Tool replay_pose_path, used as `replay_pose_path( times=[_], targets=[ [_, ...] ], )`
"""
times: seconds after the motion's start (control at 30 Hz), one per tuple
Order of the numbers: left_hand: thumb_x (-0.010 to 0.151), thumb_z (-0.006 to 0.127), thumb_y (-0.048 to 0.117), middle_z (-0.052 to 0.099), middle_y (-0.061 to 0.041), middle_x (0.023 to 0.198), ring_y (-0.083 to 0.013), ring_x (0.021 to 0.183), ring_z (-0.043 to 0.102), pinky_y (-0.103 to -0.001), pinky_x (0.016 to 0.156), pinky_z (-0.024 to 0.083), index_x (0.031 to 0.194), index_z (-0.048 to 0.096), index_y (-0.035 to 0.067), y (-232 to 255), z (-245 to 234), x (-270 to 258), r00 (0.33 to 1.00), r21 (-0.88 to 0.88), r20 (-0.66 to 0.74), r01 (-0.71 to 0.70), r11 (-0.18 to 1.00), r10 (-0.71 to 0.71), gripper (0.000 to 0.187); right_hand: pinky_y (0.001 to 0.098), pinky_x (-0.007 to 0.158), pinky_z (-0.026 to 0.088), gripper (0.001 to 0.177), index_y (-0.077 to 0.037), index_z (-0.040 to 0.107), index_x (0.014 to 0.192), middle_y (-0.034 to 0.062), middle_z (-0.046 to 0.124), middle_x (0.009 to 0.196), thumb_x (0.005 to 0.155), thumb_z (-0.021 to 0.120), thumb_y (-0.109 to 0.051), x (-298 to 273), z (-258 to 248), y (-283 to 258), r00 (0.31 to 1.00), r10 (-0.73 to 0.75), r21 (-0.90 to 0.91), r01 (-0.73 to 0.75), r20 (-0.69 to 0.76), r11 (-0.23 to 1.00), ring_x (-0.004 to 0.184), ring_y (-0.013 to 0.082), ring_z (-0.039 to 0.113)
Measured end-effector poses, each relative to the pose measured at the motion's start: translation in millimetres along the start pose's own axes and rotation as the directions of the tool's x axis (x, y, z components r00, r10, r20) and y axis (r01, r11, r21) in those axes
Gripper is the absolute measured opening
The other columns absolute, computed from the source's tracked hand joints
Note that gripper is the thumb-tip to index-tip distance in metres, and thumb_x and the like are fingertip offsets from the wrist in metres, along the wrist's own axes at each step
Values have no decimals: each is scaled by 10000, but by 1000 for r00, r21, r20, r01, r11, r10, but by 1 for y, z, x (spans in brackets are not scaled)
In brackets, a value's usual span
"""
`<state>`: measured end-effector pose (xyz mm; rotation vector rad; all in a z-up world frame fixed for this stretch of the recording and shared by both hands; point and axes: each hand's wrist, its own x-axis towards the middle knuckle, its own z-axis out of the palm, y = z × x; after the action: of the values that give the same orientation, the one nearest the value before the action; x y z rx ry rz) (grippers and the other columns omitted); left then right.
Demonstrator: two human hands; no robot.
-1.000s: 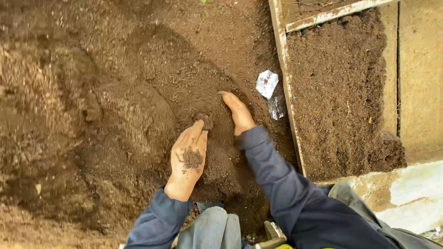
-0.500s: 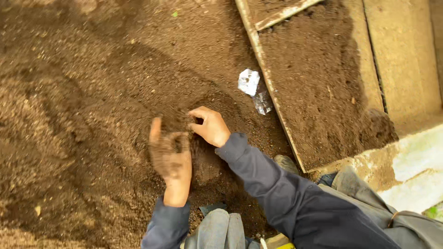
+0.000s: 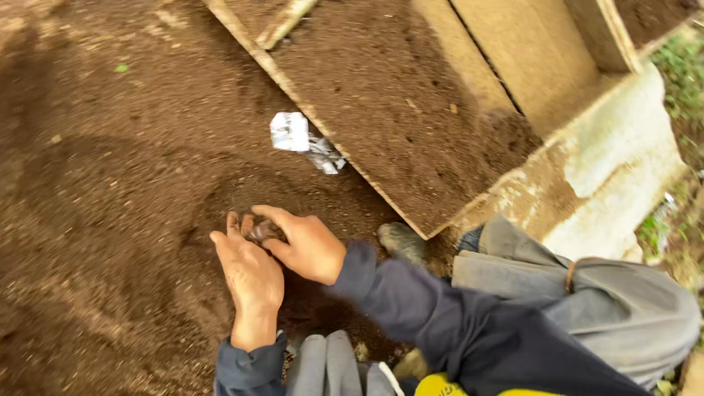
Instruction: The person kneels on the ground and repeatedly scoops soil from a large pile into a wooden seed tray. They use their hands to level the soil within the tray's compartments and smooth the surface.
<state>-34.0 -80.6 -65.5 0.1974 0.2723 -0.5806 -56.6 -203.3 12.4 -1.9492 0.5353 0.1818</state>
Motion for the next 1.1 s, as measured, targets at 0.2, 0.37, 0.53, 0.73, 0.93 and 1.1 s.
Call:
replay_pose_path(
  times=[0.2, 0.37, 0.53, 0.73, 0.93, 1.1],
  targets=[
    [662, 356, 757, 64, -166, 1517, -366, 1394, 38, -559, 1096, 102, 1458, 28, 115, -20, 72, -1, 884, 672, -427, 451, 587, -189, 1074, 438, 688, 521, 492, -290, 522, 1261, -53, 601, 1242, 786, 493, -165, -10, -229, 99, 982, -59, -700, 168, 177, 694, 795, 307, 670],
    [687, 279, 671, 360, -166, 1422, -351, 1354, 327, -494, 1126, 297, 1390, 294, 64, -27, 102, 2, 844, 725, -535, 487, 488, -47, 928, 425, 759, 545, 398, -49, 645, 1178, 180, 690, 934, 822, 517, 74, 23, -375, 214, 978, -184, -844, 176, 94, 507, 775, 314, 669],
    [751, 275, 624, 454, -162, 1358, -346, 1283, 447, -488, 1085, 379, 1295, 430, 76, -30, 86, 2, 846, 706, -527, 488, 514, -79, 788, 490, 834, 537, 501, -86, 547, 1262, 128, 524, 1316, 785, 462, 42, 24, -380, 274, 973, 80, -883, 161, 218, 441, 993, 371, 610],
    [815, 236, 601, 508, -174, 1273, -335, 1194, 496, -450, 1031, 389, 1261, 472, 46, -4, 85, -7, 883, 707, -463, 416, 572, -70, 750, 397, 1028, 383, 552, -58, 501, 1322, 131, 548, 1306, 831, 425, -299, 1, -345, 267, 997, 49, -970, 44, 58, 240, 1177, 270, 538],
    [961, 207, 456, 507, -289, 1244, -422, 1164, 494, -443, 979, 385, 1234, 501, -62, 27, 69, -26, 942, 821, -335, 304, 484, -24, 655, 319, 831, 513, 388, -231, 646, 1109, -7, 658, 973, 726, 587, -248, 39, -121, 129, 904, -405, -920, 37, -136, 391, 903, 200, 638],
    [955, 455, 306, 542, -164, 1193, -293, 1165, 526, -427, 991, 406, 1178, 551, 32, 44, 51, -30, 981, 932, -189, 166, 322, 42, 366, 416, 722, 566, 225, -61, 521, 992, 135, 620, 840, 792, 596, -130, 118, 7, 133, 982, -106, -753, -51, -159, 656, 804, 308, 648]
  ],
)
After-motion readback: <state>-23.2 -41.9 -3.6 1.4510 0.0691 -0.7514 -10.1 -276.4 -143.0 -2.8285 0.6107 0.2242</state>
